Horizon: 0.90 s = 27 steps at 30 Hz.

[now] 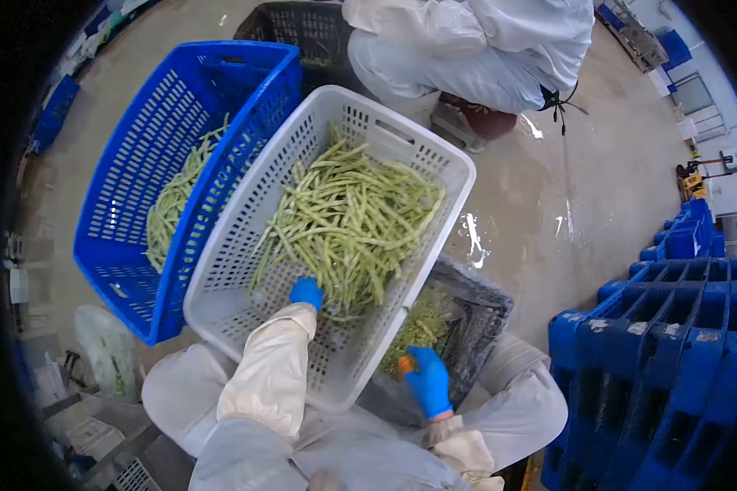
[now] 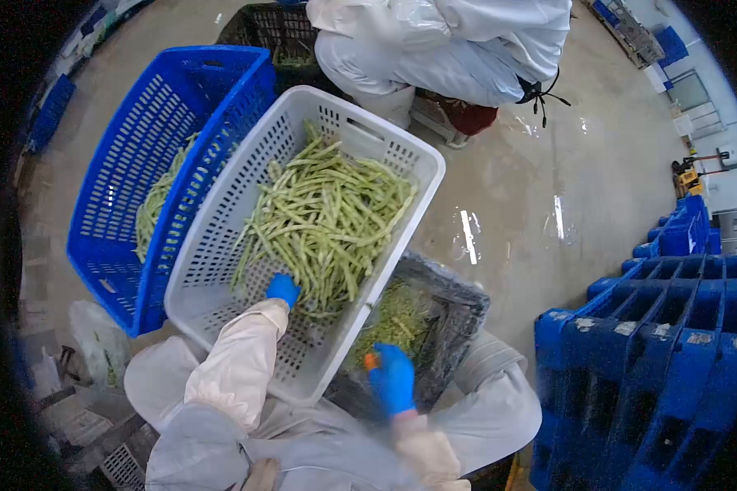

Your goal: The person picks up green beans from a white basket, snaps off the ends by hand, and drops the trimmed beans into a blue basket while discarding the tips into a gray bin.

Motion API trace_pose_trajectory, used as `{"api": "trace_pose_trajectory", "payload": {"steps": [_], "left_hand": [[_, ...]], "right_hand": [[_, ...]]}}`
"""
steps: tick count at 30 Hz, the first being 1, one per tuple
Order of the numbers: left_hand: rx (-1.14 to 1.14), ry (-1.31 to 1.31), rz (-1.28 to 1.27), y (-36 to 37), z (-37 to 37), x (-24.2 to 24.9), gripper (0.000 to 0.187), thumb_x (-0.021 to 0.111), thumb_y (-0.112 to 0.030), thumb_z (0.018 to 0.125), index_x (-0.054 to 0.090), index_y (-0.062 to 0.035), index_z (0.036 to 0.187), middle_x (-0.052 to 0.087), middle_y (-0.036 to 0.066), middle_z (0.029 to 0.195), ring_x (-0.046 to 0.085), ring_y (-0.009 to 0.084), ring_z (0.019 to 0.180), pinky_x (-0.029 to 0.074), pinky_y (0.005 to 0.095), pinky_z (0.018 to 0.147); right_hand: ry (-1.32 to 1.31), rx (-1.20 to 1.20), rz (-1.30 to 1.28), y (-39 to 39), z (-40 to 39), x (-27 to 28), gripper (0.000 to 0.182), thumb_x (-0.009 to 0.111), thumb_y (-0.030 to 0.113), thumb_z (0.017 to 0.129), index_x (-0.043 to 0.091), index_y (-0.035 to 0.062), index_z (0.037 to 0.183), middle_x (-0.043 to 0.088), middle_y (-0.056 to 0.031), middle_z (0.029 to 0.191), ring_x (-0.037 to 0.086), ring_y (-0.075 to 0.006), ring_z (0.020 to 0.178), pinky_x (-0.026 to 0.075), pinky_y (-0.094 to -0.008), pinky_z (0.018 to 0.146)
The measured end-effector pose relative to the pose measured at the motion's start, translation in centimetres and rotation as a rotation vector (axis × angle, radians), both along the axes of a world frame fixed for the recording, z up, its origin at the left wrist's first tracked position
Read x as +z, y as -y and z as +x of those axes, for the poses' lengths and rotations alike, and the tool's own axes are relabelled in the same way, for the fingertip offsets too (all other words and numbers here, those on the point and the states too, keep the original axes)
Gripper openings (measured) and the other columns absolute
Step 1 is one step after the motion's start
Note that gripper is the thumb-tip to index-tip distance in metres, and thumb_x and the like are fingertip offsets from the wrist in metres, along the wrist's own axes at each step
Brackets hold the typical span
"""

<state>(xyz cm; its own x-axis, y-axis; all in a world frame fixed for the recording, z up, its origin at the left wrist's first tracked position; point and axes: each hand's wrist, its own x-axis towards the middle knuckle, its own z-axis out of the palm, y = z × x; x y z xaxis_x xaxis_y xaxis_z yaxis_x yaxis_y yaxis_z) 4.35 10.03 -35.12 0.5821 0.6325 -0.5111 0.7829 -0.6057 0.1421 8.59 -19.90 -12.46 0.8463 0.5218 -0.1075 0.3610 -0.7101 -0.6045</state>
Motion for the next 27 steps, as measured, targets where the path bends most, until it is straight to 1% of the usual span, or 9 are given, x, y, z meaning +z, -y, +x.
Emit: {"api": "trace_pose_trajectory", "payload": {"steps": [5,7,12,14,16,19,22,25,27], "left_hand": [[-0.012,0.124,0.153,0.5,0.3,-3.0,0.025,0.061,-0.024,0.074,0.063,-0.0108,0.095,0.054,0.013,0.105,0.052,0.0349,0.098,0.047,0.0466,0.075],[-0.068,0.105,0.02,-0.7,0.6,-2.5,0.026,0.058,-0.017,0.074,0.061,-0.0112,0.099,0.058,0.016,0.1,0.055,0.0352,0.091,0.047,0.0464,0.074],[0.102,0.416,-0.051,-2.4,1.6,5.7,0.027,0.055,-0.011,0.075,0.062,-0.0091,0.101,0.062,0.019,0.086,0.058,0.0369,0.079,0.046,0.0457,0.072],[0.0,0.773,-0.148,-2.0,1.8,10.2,0.028,0.049,-0.001,0.076,0.064,-0.0091,0.099,0.063,0.017,0.088,0.058,0.0366,0.082,0.046,0.044,0.073],[-0.334,0.973,-0.029,-0.1,2.1,15.1,0.035,0.048,0.003,0.073,0.064,-0.012,0.1,0.062,0.015,0.089,0.056,0.0346,0.085,0.044,0.0419,0.073],[-0.663,0.923,-0.103,5.4,2.0,25.1,0.028,0.05,-0.001,0.072,0.062,-0.0095,0.095,0.055,0.012,0.079,0.051,0.0324,0.078,0.041,0.0399,0.071],[-0.865,0.847,0.0,9.5,0.4,29.6,0.03,0.053,-0.003,0.069,0.062,-0.0122,0.096,0.054,0.009,0.08,0.051,0.0292,0.083,0.04,0.0393,0.074],[-0.948,0.771,0.068,11.2,-1.6,31.0,0.032,0.054,-0.005,0.069,0.06,-0.0143,0.099,0.054,0.006,0.086,0.05,0.0261,0.092,0.038,0.0381,0.079],[-0.935,0.803,0.112,11.5,-2.8,31.5,0.031,0.053,-0.005,0.07,0.06,-0.014,0.099,0.054,0.005,0.085,0.051,0.0261,0.09,0.038,0.0379,0.078]], "right_hand": [[-0.16,-0.005,-0.008,-0.7,-0.6,-0.2,0.025,0.064,0.02,0.079,0.062,0.004,0.099,0.062,-0.0164,0.095,0.06,-0.0327,0.088,0.048,-0.0372,0.075],[-0.183,-0.031,0.003,-1.0,-0.4,0.1,0.026,0.064,0.021,0.079,0.062,0.0048,0.1,0.062,-0.0156,0.097,0.061,-0.0317,0.089,0.048,-0.0361,0.077],[-0.191,-0.045,0.047,-0.8,-0.8,0.2,0.028,0.064,0.019,0.08,0.062,0.0039,0.103,0.063,-0.0152,0.1,0.061,-0.0294,0.092,0.048,-0.0343,0.079],[-0.175,-0.067,0.1,-0.9,-1.0,1.1,0.028,0.064,0.019,0.08,0.061,0.0035,0.104,0.063,-0.015,0.101,0.061,-0.028,0.092,0.048,-0.0333,0.08],[-0.288,-0.24,0.293,-1.3,-1.3,2.5,0.027,0.062,0.016,0.083,0.06,0.0029,0.107,0.064,-0.0127,0.098,0.061,-0.0222,0.092,0.047,-0.0316,0.081],[-0.366,-0.248,0.595,-1.6,-1.6,2.7,0.027,0.06,0.013,0.084,0.059,0.0014,0.108,0.063,-0.0094,0.097,0.059,-0.0161,0.092,0.046,-0.0306,0.082],[-0.507,-0.191,0.785,-1.7,-1.9,3.9,0.025,0.057,0.011,0.086,0.058,0.0007,0.108,0.063,-0.0076,0.097,0.057,-0.0128,0.09,0.045,-0.0293,0.081],[-0.642,-0.087,0.478,-0.4,-1.6,8.5,0.024,0.053,0.012,0.088,0.058,-0.0003,0.108,0.063,-0.0074,0.096,0.056,-0.0119,0.086,0.044,-0.0275,0.078],[-0.63,-0.03,0.568,0.1,-2.3,7.0,0.023,0.052,0.013,0.089,0.059,-0.0004,0.106,0.064,-0.0074,0.093,0.056,-0.0121,0.084,0.045,-0.0272,0.078]]}}
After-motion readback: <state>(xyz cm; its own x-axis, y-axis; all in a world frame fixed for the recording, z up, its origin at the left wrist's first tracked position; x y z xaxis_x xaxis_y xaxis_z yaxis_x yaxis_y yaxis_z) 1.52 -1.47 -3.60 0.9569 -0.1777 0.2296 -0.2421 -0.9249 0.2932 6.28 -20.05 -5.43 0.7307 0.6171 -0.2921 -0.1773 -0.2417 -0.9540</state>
